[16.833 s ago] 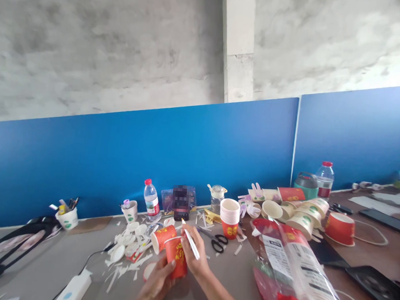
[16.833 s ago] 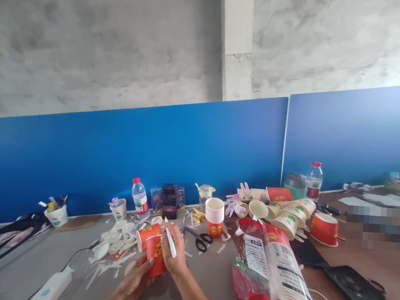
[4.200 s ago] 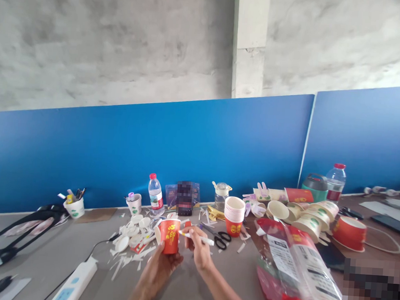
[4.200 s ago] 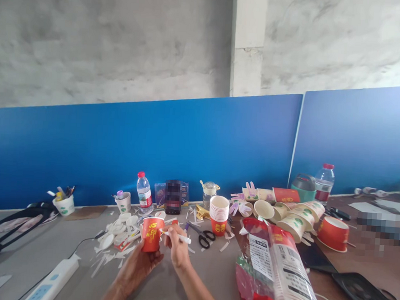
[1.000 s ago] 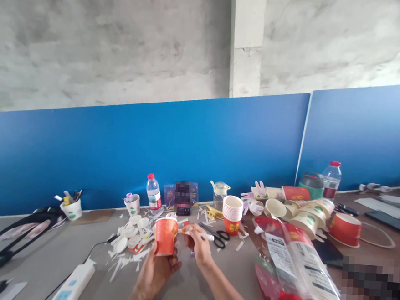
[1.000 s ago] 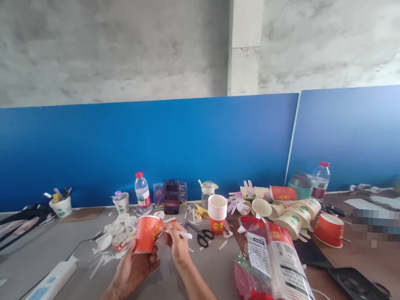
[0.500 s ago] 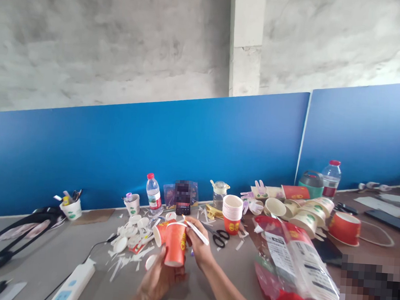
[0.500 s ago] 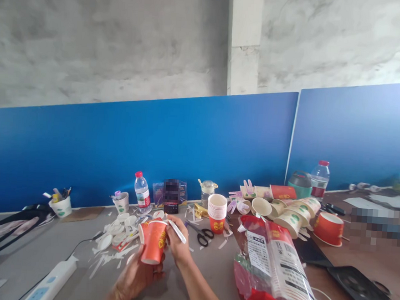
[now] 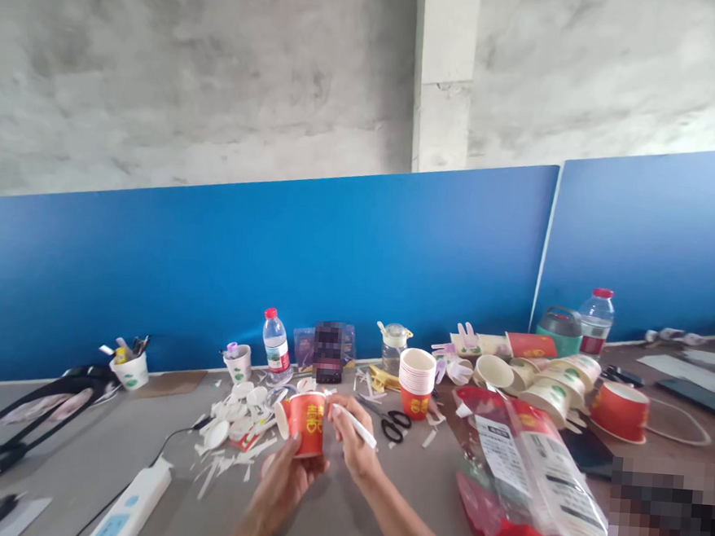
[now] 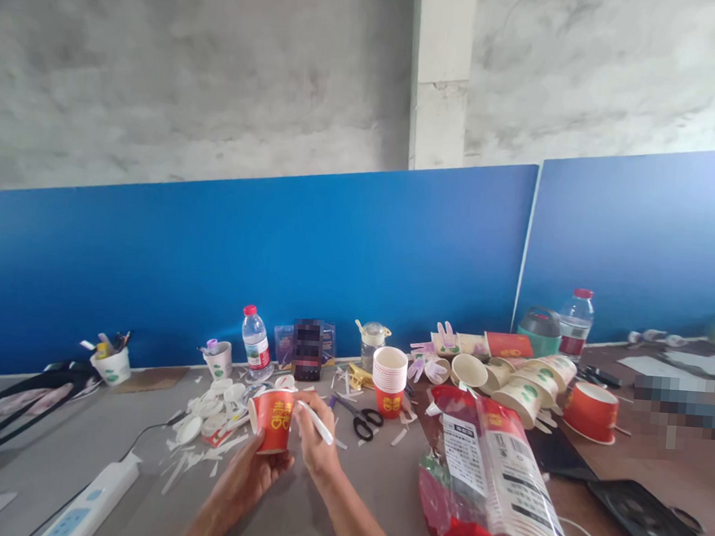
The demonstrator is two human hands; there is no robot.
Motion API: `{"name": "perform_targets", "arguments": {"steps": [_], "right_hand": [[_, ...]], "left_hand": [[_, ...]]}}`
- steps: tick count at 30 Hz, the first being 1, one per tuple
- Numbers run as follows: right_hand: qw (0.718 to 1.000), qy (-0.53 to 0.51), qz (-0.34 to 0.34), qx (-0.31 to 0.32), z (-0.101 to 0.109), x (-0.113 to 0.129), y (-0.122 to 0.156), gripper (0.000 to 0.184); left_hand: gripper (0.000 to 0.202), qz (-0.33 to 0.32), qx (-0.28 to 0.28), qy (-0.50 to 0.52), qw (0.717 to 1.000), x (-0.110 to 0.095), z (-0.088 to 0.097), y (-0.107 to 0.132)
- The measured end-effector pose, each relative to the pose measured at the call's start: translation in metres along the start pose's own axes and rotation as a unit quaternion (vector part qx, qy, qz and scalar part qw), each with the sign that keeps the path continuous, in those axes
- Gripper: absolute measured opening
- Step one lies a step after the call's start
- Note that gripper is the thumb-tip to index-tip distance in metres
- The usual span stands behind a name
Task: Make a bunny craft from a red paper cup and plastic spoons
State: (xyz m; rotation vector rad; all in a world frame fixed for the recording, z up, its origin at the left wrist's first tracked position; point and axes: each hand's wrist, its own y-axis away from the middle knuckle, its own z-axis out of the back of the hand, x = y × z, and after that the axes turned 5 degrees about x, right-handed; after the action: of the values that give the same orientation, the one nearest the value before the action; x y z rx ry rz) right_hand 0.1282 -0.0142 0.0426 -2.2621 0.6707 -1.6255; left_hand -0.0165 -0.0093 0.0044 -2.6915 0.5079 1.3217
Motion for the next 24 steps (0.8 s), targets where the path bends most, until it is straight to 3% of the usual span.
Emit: {"name": "perform_targets", "arguments": {"steps": [3,5,16,24], "right_hand": [[0.997,-0.010,-0.015,0.076,-0.005,0.001,0.005,0.043],[0.995,-0.022,-0.022,0.091,-0.008,0.002,0.007,0.046],[0.991,-0.055,-0.073,0.099,-0.013,0.012,0.007,0.057],[0.991,-0.062,-0.092,0.082,-0.010,0.011,0.001,0.052]], "left_hand": [[0.041,0.007,0.007,0.026,1.000,-0.004,0.002,-0.002],[0.044,0.003,0.013,0.038,0.999,-0.005,0.003,-0.002],[0.034,-0.003,0.011,0.052,0.999,-0.005,0.004,-0.004],[0.033,0.011,-0.006,0.064,0.998,-0.009,-0.001,0.000]]}}
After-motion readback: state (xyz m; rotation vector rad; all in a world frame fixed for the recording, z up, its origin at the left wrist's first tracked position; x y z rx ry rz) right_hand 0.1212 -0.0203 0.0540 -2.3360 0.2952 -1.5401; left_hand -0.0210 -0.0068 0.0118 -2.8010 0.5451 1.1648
